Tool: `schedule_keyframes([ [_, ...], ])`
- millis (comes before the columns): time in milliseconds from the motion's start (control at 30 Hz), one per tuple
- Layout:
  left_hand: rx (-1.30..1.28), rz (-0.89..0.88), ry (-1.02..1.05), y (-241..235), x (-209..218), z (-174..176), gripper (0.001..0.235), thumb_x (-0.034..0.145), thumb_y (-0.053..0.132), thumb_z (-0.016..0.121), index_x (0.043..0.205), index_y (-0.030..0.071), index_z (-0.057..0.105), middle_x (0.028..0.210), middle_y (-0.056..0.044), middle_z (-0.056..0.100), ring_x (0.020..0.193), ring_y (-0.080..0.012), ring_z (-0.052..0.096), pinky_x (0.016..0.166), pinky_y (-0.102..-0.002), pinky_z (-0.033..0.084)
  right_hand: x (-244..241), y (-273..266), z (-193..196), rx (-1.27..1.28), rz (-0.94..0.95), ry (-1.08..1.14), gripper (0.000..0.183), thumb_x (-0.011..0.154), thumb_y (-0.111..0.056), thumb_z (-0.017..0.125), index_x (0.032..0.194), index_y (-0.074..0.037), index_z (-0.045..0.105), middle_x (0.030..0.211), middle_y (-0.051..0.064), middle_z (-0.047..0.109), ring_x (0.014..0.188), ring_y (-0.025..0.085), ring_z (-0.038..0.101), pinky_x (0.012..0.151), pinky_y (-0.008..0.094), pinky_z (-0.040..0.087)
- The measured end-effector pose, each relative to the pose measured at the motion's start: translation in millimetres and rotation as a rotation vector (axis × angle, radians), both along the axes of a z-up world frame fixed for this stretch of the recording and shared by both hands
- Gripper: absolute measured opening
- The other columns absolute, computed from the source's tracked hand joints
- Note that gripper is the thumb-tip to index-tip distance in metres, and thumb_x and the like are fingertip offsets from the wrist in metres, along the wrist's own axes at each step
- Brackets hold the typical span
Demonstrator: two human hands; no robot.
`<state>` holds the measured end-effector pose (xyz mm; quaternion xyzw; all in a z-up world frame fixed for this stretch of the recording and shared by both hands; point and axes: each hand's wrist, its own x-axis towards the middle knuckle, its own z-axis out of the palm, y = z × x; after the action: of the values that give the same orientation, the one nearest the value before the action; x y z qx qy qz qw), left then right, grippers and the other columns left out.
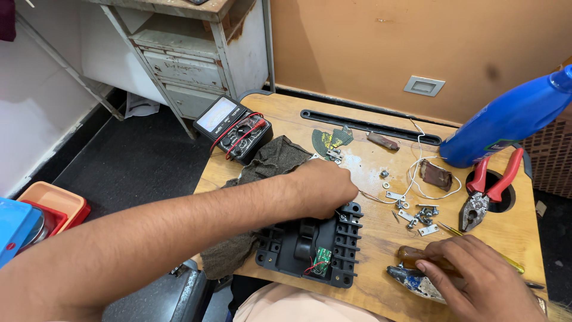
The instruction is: The person manipulates wires, screws, and electronic components within a black plastic housing using their hands, pliers, and a screwdriver.
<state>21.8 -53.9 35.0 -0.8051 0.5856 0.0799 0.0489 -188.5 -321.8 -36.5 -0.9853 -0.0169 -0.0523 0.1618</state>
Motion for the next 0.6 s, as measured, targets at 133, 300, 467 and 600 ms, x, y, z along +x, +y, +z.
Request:
schedule_keyframes([
  [133,-0.074,-0.102,-0.05,-3.1,-3.7,-10.5,0.012,0.081,0.011,0.068,0.09,0.008,0.076,0.093,-0.015,0.075,0.09,-0.037,0.075,0.071,-0.048,0.061,-0.8,-2.0,-2.5,0.015,-0.011,0.022,0.032,0.083,-0.039,0.079,0.103,-0.015,0.074,0.09,-0.001,0.074,0.091,0.017,0.073,0.081,0.034,0.059],
  [300,-0.114,-0.135,-0.055,-0.3,-4.8,-18.1,0.013,0.085,0.012,0.065,0.088,0.009,0.077,0.091,-0.014,0.075,0.09,-0.0367,0.075,0.071,-0.048,0.061,-0.1,0.7,-0.2,-0.006,-0.02,0.047,0.031,0.082,-0.039,0.079,0.103,-0.016,0.074,0.09,-0.001,0.074,0.091,0.017,0.073,0.081,0.034,0.058],
  [467,-0.099,-0.151,-0.059,-2.0,-3.6,-18.4,0.012,0.085,0.012,0.065,0.089,0.009,0.076,0.091,-0.014,0.075,0.091,-0.0358,0.075,0.072,-0.047,0.061,-0.2,8.1,9.9,0.022,-0.045,0.046,0.03,0.082,-0.037,0.078,0.103,-0.016,0.074,0.09,-0.001,0.073,0.09,0.017,0.072,0.081,0.033,0.058],
  [600,-0.084,-0.046,0.008,-4.9,-2.2,-15.9,0.012,0.081,0.01,0.068,0.09,0.008,0.076,0.092,-0.016,0.074,0.09,-0.0373,0.074,0.071,-0.048,0.061,-0.4,6.8,12.0,-0.007,-0.078,0.051,0.028,0.082,-0.036,0.079,0.101,-0.016,0.074,0.09,0.0,0.073,0.089,0.017,0.072,0.08,0.034,0.058],
])
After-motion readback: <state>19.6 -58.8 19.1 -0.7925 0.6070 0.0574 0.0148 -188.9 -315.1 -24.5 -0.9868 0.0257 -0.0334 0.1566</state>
